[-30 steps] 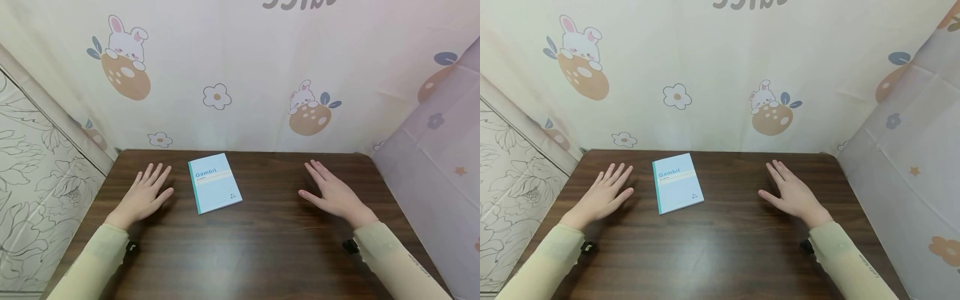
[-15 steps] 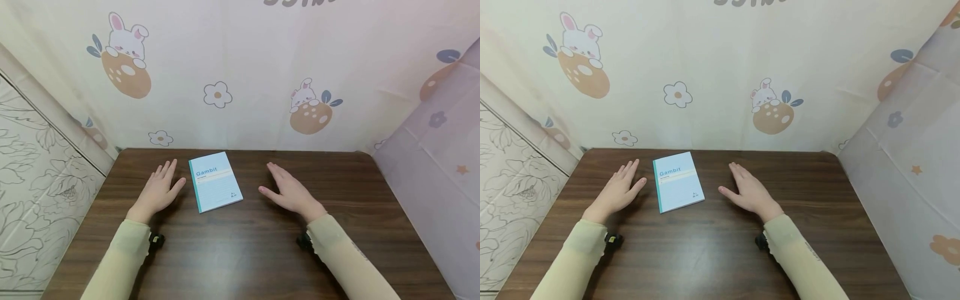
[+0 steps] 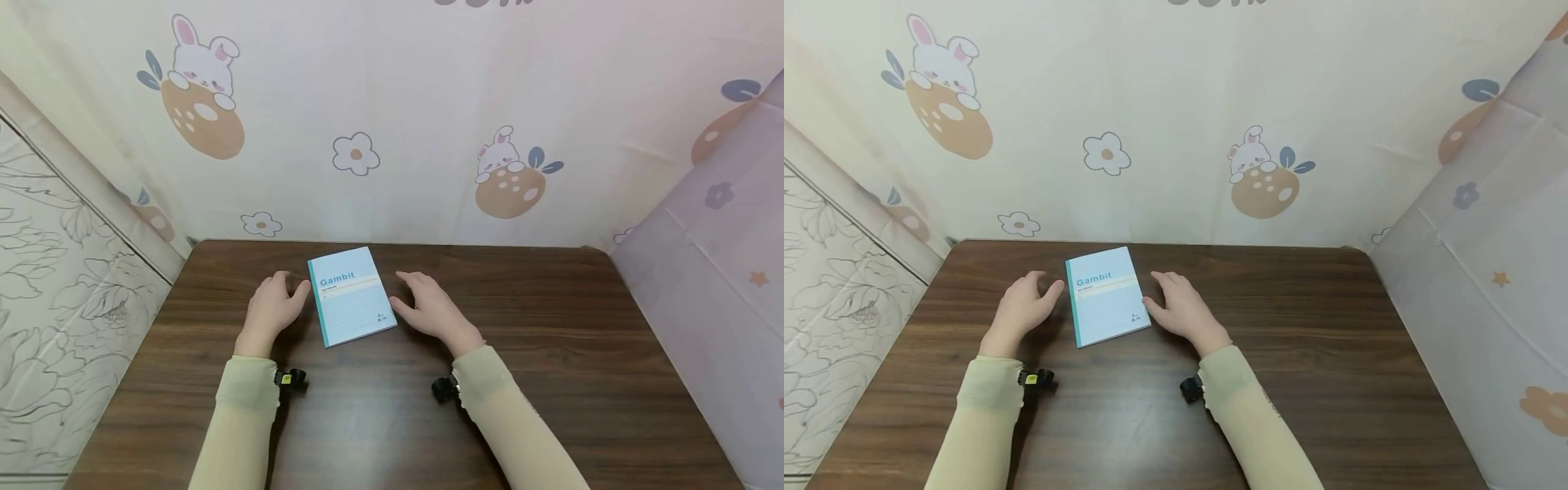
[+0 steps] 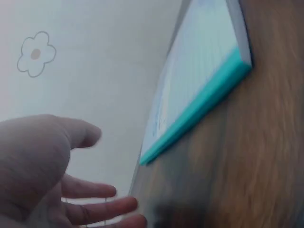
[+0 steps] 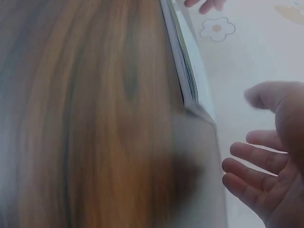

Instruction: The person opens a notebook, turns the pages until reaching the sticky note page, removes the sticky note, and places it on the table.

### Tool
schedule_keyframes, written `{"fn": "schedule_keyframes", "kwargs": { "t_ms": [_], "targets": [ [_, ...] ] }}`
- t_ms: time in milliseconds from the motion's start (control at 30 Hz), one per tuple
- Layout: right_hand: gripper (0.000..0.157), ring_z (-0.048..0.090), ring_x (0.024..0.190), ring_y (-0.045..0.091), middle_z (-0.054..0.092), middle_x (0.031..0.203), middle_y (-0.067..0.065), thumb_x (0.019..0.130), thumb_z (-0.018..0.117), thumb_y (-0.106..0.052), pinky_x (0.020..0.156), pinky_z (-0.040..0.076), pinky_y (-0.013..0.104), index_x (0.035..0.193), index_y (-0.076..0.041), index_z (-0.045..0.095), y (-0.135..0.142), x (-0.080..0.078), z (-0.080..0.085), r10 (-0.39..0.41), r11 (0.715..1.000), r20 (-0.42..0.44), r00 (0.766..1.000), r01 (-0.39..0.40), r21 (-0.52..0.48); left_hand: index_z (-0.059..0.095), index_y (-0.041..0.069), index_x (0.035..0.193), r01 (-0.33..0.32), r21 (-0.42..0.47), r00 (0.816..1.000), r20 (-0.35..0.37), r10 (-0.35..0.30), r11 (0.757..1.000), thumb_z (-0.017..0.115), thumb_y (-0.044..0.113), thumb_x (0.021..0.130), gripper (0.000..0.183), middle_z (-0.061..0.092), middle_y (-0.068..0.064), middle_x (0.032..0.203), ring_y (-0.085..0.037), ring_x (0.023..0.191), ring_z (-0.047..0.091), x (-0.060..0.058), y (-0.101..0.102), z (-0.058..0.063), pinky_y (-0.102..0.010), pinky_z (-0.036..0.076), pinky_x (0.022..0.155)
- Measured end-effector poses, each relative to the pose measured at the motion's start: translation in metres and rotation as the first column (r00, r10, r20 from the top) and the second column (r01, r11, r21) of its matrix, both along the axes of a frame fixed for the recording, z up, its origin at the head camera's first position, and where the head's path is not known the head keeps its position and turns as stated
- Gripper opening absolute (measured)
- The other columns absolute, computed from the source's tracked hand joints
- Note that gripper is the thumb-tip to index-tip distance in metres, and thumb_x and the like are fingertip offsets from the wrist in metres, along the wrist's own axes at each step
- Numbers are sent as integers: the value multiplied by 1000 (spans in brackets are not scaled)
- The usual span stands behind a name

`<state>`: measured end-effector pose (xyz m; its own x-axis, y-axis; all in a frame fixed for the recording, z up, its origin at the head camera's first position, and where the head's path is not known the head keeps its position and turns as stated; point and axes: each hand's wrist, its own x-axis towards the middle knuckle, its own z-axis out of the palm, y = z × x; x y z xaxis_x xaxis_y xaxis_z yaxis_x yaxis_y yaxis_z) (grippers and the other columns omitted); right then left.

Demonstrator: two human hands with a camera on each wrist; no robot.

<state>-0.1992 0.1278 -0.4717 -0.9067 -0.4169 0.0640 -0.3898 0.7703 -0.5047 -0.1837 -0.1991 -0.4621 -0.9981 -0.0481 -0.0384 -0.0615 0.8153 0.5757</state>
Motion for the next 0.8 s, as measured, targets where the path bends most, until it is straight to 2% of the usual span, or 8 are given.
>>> {"fn": "schedule_keyframes", "kwargs": {
  "t_ms": [100, 200, 267, 400, 600, 800],
  "targets": [
    [56, 52, 129, 22, 55, 142, 9, 99, 58, -37, 108, 43, 41, 147, -8, 49, -7, -1, -4, -1, 1000, 7, 1000, 1, -8, 45, -9, 143, -33, 17, 998, 52, 32, 999, 48, 47, 101, 70, 64, -22, 97, -36, 94, 60, 1, 6, 1, -55, 49, 88],
    [55, 56, 119, 21, 57, 137, 10, 98, 59, -32, 102, 47, 39, 146, -6, 50, -12, 0, -7, -12, 1000, 27, 1000, 13, -26, 45, -9, 144, -47, 21, 995, 90, 45, 999, 48, 48, 101, 71, 59, -14, 80, -31, 84, 58, 1, 12, 1, -51, 49, 86],
    [55, 58, 113, 21, 58, 135, 11, 97, 61, -30, 98, 49, 39, 145, -4, 51, -14, 1, -8, -28, 998, 43, 999, 30, -49, 45, -8, 144, -48, 30, 994, 103, 45, 998, 48, 48, 100, 71, 60, -12, 80, -30, 82, 58, 1, 17, 2, -49, 49, 84],
    [56, 60, 107, 21, 59, 131, 12, 95, 64, -28, 94, 51, 37, 144, -1, 52, -18, 2, -9, -59, 992, 83, 995, 67, -102, 49, -6, 140, -42, 54, 991, 126, 34, 998, 48, 50, 100, 69, 64, -13, 90, -28, 84, 59, -2, 26, 3, -46, 50, 80],
    [59, 60, 102, 19, 58, 130, 13, 96, 63, -31, 89, 52, 35, 144, 0, 51, -30, 3, -8, -55, 990, 142, 988, 73, -123, 56, -2, 129, -61, 76, 982, 181, 47, 995, 50, 49, 100, 59, 65, -15, 105, -28, 90, 59, -2, 31, 5, -43, 50, 79],
    [58, 58, 95, 17, 58, 126, 12, 95, 63, -34, 86, 52, 34, 142, -1, 54, -39, 0, -1, -122, 986, 165, 979, 138, -91, 61, -2, 115, -61, 48, 979, 197, 51, 997, 52, 46, 99, 51, 61, -15, 94, -28, 83, 56, -3, 33, 10, -38, 45, 71]
  ]
}}
